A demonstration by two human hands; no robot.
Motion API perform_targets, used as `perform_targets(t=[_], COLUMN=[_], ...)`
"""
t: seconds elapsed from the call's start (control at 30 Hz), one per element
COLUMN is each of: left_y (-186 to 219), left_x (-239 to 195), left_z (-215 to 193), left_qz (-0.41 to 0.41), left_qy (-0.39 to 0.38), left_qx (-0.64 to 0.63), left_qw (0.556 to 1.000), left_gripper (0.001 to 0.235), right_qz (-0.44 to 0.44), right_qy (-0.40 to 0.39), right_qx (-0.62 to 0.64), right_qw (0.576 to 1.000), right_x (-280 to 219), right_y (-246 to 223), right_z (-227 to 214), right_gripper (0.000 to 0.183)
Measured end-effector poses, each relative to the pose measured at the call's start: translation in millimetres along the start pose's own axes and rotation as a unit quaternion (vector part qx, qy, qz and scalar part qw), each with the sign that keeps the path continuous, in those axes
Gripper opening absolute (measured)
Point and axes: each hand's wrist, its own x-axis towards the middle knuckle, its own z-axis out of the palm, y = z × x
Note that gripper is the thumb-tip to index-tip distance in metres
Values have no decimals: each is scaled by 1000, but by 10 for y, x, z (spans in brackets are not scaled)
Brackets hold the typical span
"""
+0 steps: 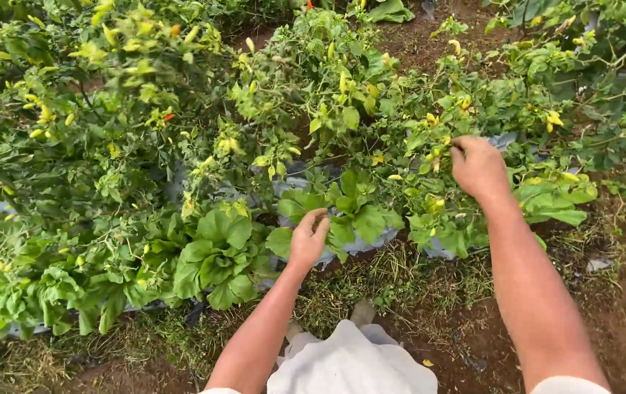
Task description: Harvesting small yellow chili peppers from plants in a field by hand.
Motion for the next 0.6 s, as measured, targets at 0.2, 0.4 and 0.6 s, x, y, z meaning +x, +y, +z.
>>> perform_targets(t=[0.2,0.4,0.6], left_y=[627,1160,1382], left_x=[164,384,284], left_z=[368,882,1000], left_qz=[52,40,-126], left_qy=[-43,-103,-194], left_qx=[8,-49,137], left_qw=[998,993,963], left_gripper=[40,57,105], right_qz=[-51,-82,-80], right_qy=[1,-10,39], right_qx=[47,88,22], right_qw=[998,993,996], right_x=[-199,-666,-934], right_y=[-6,-93,-177], right_z=[247,500,628], right_gripper=[26,22,22])
